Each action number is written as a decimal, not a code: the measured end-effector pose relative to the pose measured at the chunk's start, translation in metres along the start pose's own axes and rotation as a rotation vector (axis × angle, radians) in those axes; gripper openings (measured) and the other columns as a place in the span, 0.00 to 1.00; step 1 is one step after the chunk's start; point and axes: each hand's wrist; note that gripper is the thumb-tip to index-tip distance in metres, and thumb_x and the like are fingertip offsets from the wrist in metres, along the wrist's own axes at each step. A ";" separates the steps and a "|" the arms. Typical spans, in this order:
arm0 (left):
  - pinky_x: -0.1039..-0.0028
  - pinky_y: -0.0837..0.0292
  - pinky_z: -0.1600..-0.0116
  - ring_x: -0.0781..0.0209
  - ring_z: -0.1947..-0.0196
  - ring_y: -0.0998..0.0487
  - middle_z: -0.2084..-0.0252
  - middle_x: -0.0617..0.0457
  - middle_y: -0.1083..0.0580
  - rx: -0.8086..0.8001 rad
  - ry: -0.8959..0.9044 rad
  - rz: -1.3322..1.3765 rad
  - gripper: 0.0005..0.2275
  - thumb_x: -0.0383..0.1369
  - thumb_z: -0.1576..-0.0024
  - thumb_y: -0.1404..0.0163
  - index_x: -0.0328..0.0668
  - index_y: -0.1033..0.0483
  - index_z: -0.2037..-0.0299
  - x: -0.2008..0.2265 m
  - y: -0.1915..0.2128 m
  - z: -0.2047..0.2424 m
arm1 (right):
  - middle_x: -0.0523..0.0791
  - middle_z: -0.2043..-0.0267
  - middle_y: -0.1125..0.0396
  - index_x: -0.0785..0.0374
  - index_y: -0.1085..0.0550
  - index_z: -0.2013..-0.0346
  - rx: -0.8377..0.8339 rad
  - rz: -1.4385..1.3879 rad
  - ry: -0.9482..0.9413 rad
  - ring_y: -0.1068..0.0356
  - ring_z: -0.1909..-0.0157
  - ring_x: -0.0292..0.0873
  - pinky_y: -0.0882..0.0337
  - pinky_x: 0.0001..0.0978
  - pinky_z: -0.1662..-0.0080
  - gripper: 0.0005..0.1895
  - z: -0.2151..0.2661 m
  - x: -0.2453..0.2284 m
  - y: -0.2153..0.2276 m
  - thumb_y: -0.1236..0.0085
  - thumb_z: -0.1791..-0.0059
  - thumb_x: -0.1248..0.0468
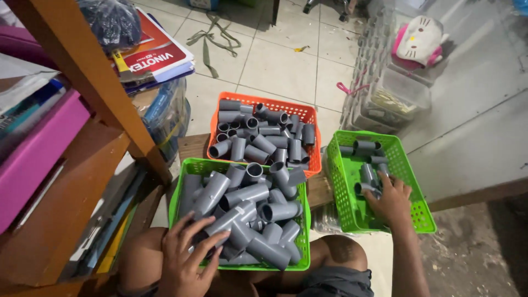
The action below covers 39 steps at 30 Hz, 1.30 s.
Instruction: Sorting various PVC pipe fittings into different baskets based on their type
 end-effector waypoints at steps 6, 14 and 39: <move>0.54 0.38 0.31 0.40 0.34 0.32 0.39 0.49 0.29 0.097 0.031 0.011 0.14 0.39 0.43 0.48 0.59 0.20 0.48 0.005 0.003 -0.003 | 0.59 0.25 0.53 0.48 0.39 0.29 -0.022 0.030 -0.141 0.59 0.28 0.74 0.45 0.79 0.40 0.37 -0.011 -0.009 0.013 0.40 0.53 0.51; 0.56 0.35 0.32 0.46 0.38 0.28 0.45 0.49 0.27 0.164 0.152 0.209 0.09 0.36 0.41 0.50 0.50 0.20 0.55 0.007 0.008 -0.003 | 0.59 0.38 0.36 0.51 0.34 0.32 0.163 0.156 -0.023 0.39 0.41 0.71 0.34 0.70 0.47 0.39 -0.008 0.029 -0.006 0.39 0.59 0.58; 0.62 0.25 0.39 0.49 0.48 0.22 0.56 0.42 0.26 0.466 0.264 0.403 0.09 0.31 0.38 0.56 0.38 0.22 0.64 0.037 0.028 -0.041 | 0.61 0.47 0.30 0.75 0.28 0.44 0.555 -1.045 -0.244 0.27 0.50 0.53 0.19 0.36 0.52 0.16 0.053 -0.011 0.054 0.41 0.43 0.68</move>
Point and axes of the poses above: each hand's wrist, its own z-axis away from the middle knuckle, its own y-axis out of the back of the hand, x = y × z
